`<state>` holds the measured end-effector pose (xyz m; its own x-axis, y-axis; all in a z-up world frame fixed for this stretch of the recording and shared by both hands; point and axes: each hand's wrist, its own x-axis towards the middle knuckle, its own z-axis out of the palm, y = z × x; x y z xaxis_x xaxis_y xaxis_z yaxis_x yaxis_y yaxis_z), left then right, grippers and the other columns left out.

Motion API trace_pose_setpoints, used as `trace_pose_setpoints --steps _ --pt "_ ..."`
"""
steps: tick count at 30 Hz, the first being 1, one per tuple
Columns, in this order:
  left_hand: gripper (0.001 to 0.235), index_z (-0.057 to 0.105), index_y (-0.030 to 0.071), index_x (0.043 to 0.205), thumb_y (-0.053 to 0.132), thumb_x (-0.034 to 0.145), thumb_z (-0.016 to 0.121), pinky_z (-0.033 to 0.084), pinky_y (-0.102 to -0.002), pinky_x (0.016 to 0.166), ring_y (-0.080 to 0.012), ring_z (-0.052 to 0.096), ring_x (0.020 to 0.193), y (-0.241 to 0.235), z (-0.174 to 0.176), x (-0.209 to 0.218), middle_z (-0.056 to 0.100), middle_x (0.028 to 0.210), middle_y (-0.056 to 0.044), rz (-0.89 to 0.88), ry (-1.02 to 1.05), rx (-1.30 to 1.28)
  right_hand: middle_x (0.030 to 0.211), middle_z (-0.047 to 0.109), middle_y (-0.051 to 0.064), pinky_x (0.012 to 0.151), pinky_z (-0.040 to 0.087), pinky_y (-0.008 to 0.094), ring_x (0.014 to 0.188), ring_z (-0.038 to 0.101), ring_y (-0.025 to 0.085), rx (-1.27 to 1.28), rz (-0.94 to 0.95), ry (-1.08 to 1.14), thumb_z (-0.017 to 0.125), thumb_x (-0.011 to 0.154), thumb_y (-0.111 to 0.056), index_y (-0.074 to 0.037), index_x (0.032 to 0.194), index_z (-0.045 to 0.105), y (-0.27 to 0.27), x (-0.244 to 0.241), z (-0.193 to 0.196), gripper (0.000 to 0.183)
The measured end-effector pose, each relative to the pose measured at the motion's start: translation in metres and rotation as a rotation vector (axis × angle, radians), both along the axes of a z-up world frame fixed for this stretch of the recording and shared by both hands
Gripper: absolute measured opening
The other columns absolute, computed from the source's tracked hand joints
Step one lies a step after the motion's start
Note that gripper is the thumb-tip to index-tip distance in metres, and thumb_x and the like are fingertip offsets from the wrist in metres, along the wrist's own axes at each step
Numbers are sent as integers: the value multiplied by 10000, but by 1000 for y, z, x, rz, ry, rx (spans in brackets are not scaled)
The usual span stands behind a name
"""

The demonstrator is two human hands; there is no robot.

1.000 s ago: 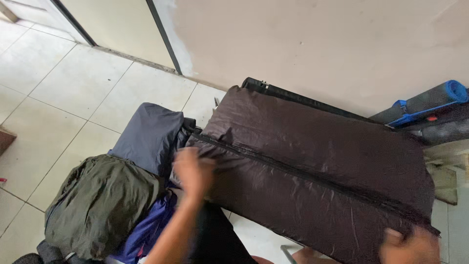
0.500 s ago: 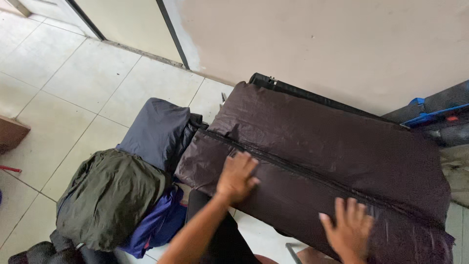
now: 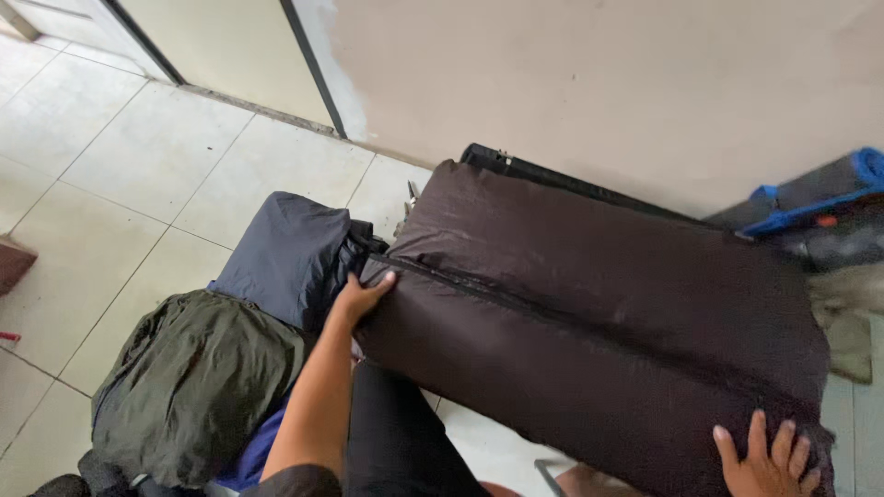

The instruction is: The person folds a large brown piece of fabric and a lime green item by hand on a black table.

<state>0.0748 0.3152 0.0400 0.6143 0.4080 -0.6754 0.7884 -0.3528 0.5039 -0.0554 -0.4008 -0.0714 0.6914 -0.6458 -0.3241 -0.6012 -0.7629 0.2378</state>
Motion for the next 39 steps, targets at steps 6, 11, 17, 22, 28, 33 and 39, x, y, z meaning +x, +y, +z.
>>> trace_pose_setpoints --steps 6,11,17,22,28,33,39 --pt "737 723 36 916 741 730 608 468 -478 781 -415 641 965 22 -30 -3 710 957 -195 -24 -140 296 1658 -10 -16 1201 18 524 1526 -11 264 115 -48 78 142 747 -891 -395 1524 105 19 3 39 923" --pt "364 610 77 977 410 840 665 450 -526 743 -399 609 903 -20 -23 1 646 965 -139 51 -606 672 1537 249 217 1071 194 660 1409 248 433 -130 247 -311 318 787 -710 -240 1476 310 59 -11 51 834" --pt "656 482 68 1361 384 810 646 194 -661 1080 -417 325 1387 -201 -17 -58 404 1468 -211 -832 -1012 531 1374 512 182 968 399 626 1294 468 419 -86 765 -631 602 727 -507 -176 1294 536 265 13 117 660" --pt "585 284 146 1520 441 1015 271 114 -581 1122 -321 142 1463 -252 -42 -78 227 1584 -112 -1080 -807 643 1586 213 139 1140 132 589 1456 172 367 199 779 -527 427 921 -399 -275 1519 291 310 16 59 626" --pt "688 436 286 1434 649 854 508 232 -585 1084 -359 289 1416 -194 -38 -50 327 1544 -121 -1002 -869 694 1594 186 156 1144 97 591 1464 128 414 133 618 -417 344 877 -711 -282 1519 263 198 10 55 777" --pt "736 341 270 1507 665 888 390 162 -546 1151 -308 249 1453 -140 -47 -26 330 1559 -93 -894 -782 808 1606 199 120 1130 135 607 1478 154 352 83 431 -345 309 831 -759 -260 1540 229 116 2 63 870" --pt "665 313 294 1519 620 946 403 68 -581 1191 -251 190 1485 -152 -31 -10 328 1539 -65 -979 -560 673 1598 233 37 1158 119 595 1506 136 289 292 640 -269 571 854 -599 -337 1547 227 112 48 82 817"
